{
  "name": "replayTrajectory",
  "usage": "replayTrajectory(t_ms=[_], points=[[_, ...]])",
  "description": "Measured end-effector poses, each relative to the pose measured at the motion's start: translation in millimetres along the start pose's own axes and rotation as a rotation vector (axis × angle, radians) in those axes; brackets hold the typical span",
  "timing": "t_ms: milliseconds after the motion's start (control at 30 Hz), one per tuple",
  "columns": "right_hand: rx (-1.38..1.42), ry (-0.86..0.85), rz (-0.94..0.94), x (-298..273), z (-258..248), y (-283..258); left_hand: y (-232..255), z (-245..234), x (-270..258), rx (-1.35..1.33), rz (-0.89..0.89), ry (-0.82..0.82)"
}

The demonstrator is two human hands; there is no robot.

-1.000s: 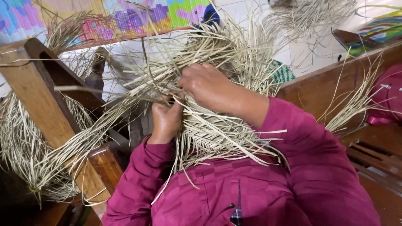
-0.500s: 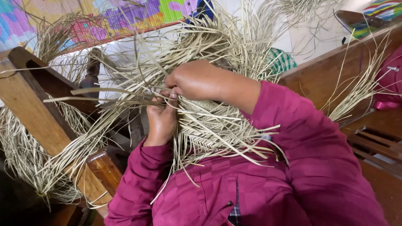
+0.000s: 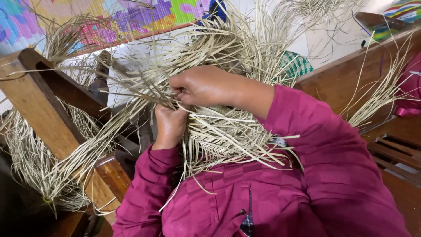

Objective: Weaving a hat using dried straw strands

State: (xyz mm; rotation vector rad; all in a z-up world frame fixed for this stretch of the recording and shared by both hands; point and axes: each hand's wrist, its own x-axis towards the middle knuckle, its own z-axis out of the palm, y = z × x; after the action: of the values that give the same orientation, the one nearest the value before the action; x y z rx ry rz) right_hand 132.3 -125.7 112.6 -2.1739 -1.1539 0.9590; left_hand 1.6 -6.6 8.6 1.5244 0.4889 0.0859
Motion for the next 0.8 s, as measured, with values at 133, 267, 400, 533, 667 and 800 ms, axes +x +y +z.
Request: replayTrajectory(t_ms=[133, 267, 400, 533, 667, 800], points=[[-0.157, 0.23, -0.207, -7, 29, 22, -22, 0, 1, -0.044, -0.091, 0.02], [-0.516, 0.473, -0.31, -31, 38, 22, 21, 6, -1, -0.057, -0.128, 0.027], [-0.606, 0.62, -0.296, -38, 57, 35, 0, 1, 3, -0.168, -0.187, 0.01], [-0.543, 0.65, -0.297, -40, 57, 38, 0, 0, 4, -0.228, -0.186, 0.052], [-0.458, 0.673, -0.266, -40, 59, 35, 13, 3, 8, -0.234, -0.133, 0.042], [-0.393, 0.561, -0.252, -49, 58, 30, 12, 2, 3, -0.191, -0.151, 0.059]])
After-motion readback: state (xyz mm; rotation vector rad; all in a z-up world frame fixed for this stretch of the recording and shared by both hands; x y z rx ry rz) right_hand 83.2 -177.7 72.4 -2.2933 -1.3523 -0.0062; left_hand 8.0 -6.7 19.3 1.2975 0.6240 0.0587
